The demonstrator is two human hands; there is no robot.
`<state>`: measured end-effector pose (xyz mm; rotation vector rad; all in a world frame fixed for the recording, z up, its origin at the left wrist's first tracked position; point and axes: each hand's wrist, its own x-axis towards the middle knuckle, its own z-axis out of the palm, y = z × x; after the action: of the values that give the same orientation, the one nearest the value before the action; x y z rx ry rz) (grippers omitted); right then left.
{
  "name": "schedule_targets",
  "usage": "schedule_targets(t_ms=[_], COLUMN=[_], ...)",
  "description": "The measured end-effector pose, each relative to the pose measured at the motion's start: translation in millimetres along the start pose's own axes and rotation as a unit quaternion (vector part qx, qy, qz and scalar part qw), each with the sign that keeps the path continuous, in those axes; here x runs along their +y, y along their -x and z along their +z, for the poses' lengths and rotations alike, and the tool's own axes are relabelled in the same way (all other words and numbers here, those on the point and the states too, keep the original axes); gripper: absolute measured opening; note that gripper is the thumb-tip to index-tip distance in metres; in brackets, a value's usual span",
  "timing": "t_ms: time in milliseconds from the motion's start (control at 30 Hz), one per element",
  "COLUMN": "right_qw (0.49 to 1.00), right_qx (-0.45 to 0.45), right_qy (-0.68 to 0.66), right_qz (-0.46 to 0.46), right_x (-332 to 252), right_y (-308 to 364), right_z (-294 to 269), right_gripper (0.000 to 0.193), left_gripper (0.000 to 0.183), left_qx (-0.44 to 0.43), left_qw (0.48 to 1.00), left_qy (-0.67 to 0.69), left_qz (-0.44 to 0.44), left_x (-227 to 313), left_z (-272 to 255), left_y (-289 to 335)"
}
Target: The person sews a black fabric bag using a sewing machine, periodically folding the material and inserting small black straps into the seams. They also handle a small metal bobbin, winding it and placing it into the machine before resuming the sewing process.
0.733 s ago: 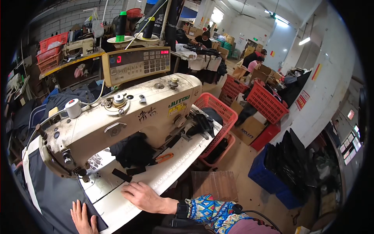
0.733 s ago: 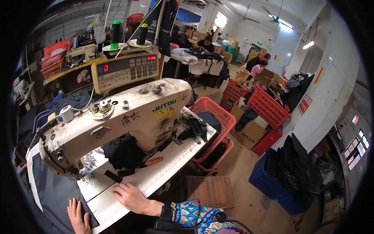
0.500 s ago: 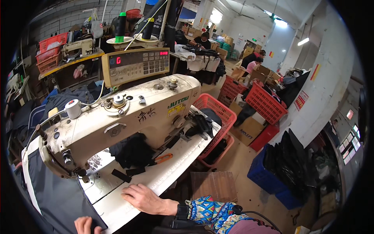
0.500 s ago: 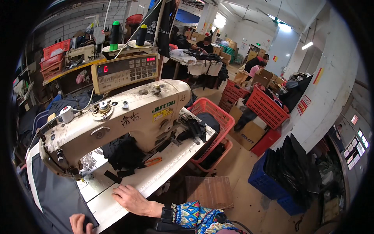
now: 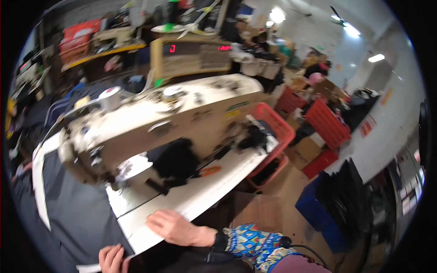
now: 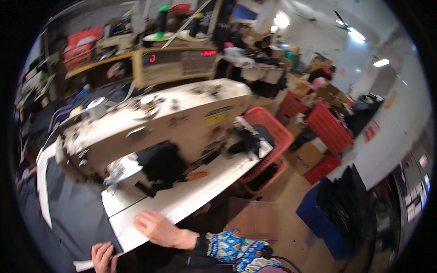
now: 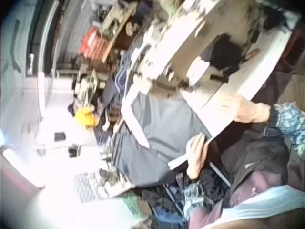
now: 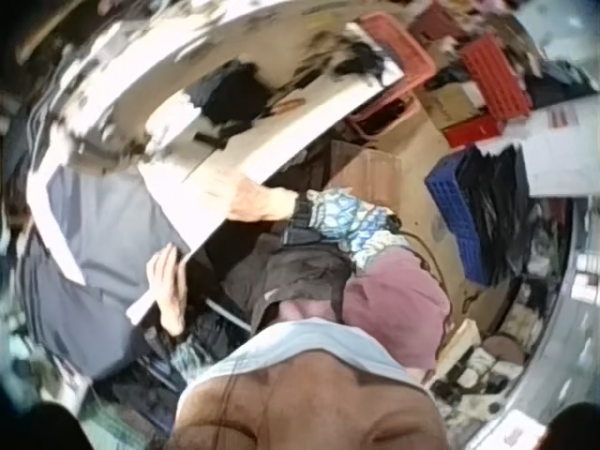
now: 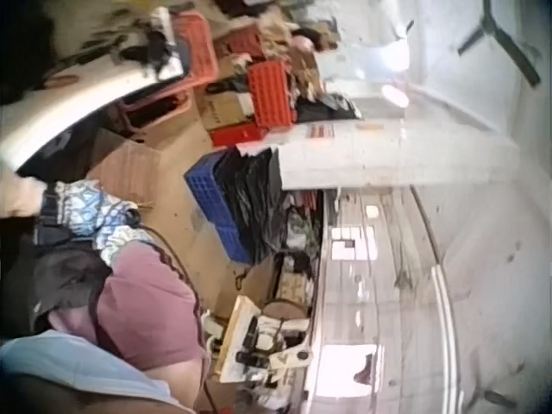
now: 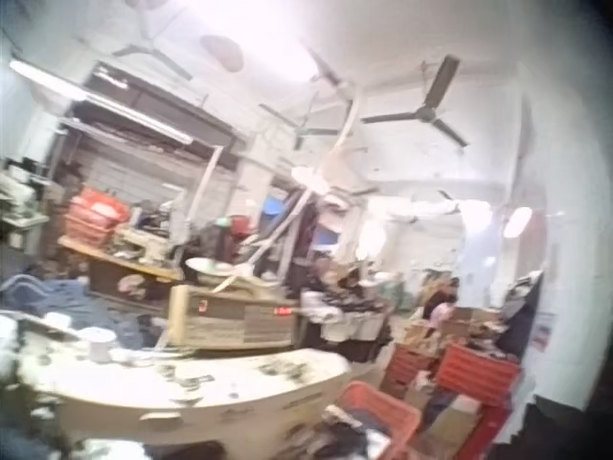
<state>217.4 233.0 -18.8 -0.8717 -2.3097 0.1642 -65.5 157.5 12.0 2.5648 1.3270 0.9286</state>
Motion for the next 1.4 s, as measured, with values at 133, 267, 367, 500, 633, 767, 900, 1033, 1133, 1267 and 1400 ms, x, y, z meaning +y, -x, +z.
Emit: schedule_targets(t_ms=[133,267,367,500,633,767,900,1033,1133,1267,1400], right_qw=[1.000,0.999,0.999,0.998,0.997,0.997,0.991,0.989,0.990,0.992,0.996], right_qx=[0.017,-0.035,-0.030,-0.046,-0.051,-0.034,-0.099,-0.129,-0.126,-0.099,-0.057], right_qy=[0.014,0.024,0.001,-0.011,-0.030,-0.036,0.003,0.036,0.026,-0.009,-0.028], right_qz=[0.007,-0.003,-0.024,-0.035,-0.047,-0.059,-0.093,-0.065,-0.061,-0.079,-0.056], right_x=[3,-2,-12,-19,-27,-35,-39,-28,-28,-21,-10], right_y=[2,-2,-11,-11,-19,-34,-52,-62,-66,-61,-43], right_z=[-17,-25,-18,-13,-9,-2,1,9,7,11,1], right_gripper=[0.028,0.031,0.034,0.036,0.036,0.037,0.042,0.046,0.042,0.032,0.029], left_gripper=[0.033,0.028,0.023,0.018,0.013,0.010,0.008,0.006,0.007,0.014,0.024], left_qx=[-0.013,-0.008,0.011,0.092,0.119,0.124,0.162,0.166,0.155,-0.051,-0.054], left_qw=[0.999,0.999,1.000,0.988,0.941,0.888,0.820,0.810,0.815,0.926,0.991], left_qy=[-0.030,-0.004,-0.010,0.093,0.241,0.345,0.445,0.465,0.450,0.313,0.105], left_qz=[0.027,0.033,0.002,-0.084,-0.208,-0.279,-0.322,-0.317,-0.330,-0.205,-0.060], left_x=[-3,-9,-6,-3,-3,-4,-2,0,0,-14,-43], left_z=[16,16,9,16,12,10,11,8,5,-29,-14], left_y=[-16,-12,-6,-5,-3,1,4,3,3,-22,-66])
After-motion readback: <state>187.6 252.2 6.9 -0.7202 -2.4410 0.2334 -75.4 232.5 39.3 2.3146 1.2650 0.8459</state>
